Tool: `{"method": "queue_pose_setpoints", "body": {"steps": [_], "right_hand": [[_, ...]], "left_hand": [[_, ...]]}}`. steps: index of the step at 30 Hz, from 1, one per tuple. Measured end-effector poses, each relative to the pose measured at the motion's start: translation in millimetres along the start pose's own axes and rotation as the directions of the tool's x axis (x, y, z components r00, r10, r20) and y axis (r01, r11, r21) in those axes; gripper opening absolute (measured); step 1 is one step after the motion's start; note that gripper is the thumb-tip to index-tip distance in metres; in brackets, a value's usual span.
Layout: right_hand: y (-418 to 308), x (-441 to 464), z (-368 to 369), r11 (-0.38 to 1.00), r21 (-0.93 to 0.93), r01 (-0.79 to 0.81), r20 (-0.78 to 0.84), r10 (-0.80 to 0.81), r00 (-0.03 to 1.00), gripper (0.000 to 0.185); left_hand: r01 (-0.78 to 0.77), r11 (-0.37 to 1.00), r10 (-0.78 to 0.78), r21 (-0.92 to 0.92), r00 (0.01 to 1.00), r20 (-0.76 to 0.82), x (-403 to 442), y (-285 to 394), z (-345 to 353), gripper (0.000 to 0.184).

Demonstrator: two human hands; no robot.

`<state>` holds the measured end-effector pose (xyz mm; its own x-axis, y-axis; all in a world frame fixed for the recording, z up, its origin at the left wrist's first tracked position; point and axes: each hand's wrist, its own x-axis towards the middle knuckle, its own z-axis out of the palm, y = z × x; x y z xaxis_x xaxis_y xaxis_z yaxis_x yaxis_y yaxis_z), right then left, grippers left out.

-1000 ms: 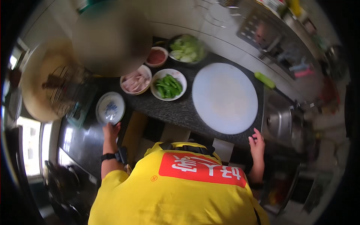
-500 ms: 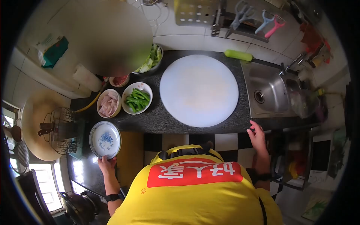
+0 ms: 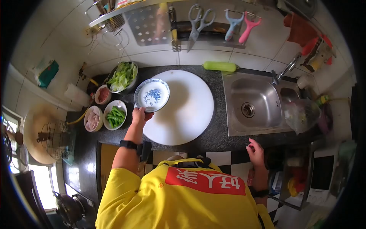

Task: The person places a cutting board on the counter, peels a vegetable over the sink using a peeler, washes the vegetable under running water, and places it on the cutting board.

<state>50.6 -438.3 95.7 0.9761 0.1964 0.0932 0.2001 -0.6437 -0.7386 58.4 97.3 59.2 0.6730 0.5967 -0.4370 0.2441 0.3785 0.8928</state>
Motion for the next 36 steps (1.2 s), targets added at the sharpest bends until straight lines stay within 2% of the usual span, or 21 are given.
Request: {"method": "queue_pose_setpoints", "body": {"steps": [3,4,6,8,9,13,15,17,18,19,21,22,23,25,28,31,32,36], "right_hand": [[-12.1,2.2,-7.1,0.998,-0.016,-0.066,-0.047,0.065,0.997,0.036],[-19.2,3.0,-7.6,0.997,-0.014,-0.082,-0.074,0.081,0.994,0.036],[-37.5,10.2,-14.0,1.000,-0.029,0.001,-0.109,-0.004,0.994,0.035],[-54.5,19.0,-22.0,0.998,-0.070,-0.004,-0.101,-0.003,0.995,0.034],[-58.6,23.5,-24.8,0.997,-0.081,0.016,-0.102,-0.024,0.994,0.034],[-62.2,44.3,-30.9,0.997,-0.076,0.012,-0.090,-0.019,0.996,0.033],[-53.3,59.7,-29.3,0.995,-0.045,0.093,-0.049,-0.095,0.994,0.032],[-52.1,77.4,-29.2,0.993,-0.032,0.109,-0.036,-0.110,0.993,0.032],[-51.0,90.5,-30.2,0.987,-0.021,0.156,-0.023,-0.157,0.987,0.031],[-50.1,105.8,-33.0,0.979,-0.010,0.206,-0.011,-0.206,0.979,0.031],[-52.5,139.1,-42.0,0.963,0.018,0.270,0.005,-0.270,0.963,0.031],[-53.7,157.3,-47.0,0.946,0.041,0.322,0.008,-0.322,0.947,0.030],[-53.9,175.8,-52.2,0.941,0.054,0.333,0.019,-0.334,0.942,0.030],[-53.6,207.7,-60.5,0.917,0.138,0.374,0.037,-0.383,0.923,0.029],[-56.2,251.6,-68.6,0.863,0.266,0.430,0.088,-0.466,0.880,0.028],[-60.0,288.5,-69.5,0.802,0.318,0.506,0.101,-0.559,0.823,0.027],[-65.2,294.1,-68.1,0.807,0.368,0.461,0.118,-0.533,0.838,0.029],[-107.6,311.0,-54.7,0.786,0.327,0.525,0.143,-0.590,0.794,0.031]], "left_hand": [[0.013,0.998,-0.009,0.061,0.998,-0.064,40.9,-5.1,40.6,0.022],[0.031,0.999,-0.030,0.035,0.999,-0.024,56.6,-10.1,45.5,0.022],[0.054,0.998,-0.054,-0.019,0.999,-0.004,82.3,-19.6,51.0,0.022],[0.069,0.989,-0.068,-0.129,0.998,0.017,84.0,-20.4,59.2,0.022],[0.072,0.987,-0.078,-0.142,0.996,-0.042,83.3,-19.6,62.7,0.022],[0.083,0.993,-0.085,-0.083,0.996,-0.018,89.0,-24.6,52.5,0.022],[0.092,0.992,-0.094,-0.084,0.995,-0.026,81.4,-24.0,51.2,0.024],[0.058,0.996,-0.054,0.065,0.997,-0.056,64.1,-21.3,50.4,0.035],[0.018,0.996,-0.009,0.082,0.995,-0.104,41.2,-11.9,58.1,0.043],[0.012,0.997,-0.003,0.076,0.993,-0.114,24.7,-6.5,65.0,0.043],[-0.166,0.965,0.202,0.204,0.964,-0.171,-7.8,-4.6,74.6,0.043],[-0.203,0.953,0.236,0.224,0.963,-0.132,-22.5,-4.5,80.2,0.038],[-0.203,0.953,0.241,0.225,0.959,-0.152,-37.0,-5.3,85.7,0.038],[-0.229,0.950,0.215,0.212,0.973,0.087,-70.8,-6.3,97.1,0.032],[-0.265,0.920,0.237,0.288,0.963,0.128,-119.1,-6.9,130.9,0.023],[-0.299,0.896,0.252,0.329,0.951,0.179,-146.4,-22.6,154.0,0.019],[-0.287,0.893,0.233,0.346,0.954,0.189,-156.2,-27.7,161.3,0.019],[-0.210,0.883,0.127,0.420,0.968,0.216,-187.1,-31.9,177.4,0.019]]}}
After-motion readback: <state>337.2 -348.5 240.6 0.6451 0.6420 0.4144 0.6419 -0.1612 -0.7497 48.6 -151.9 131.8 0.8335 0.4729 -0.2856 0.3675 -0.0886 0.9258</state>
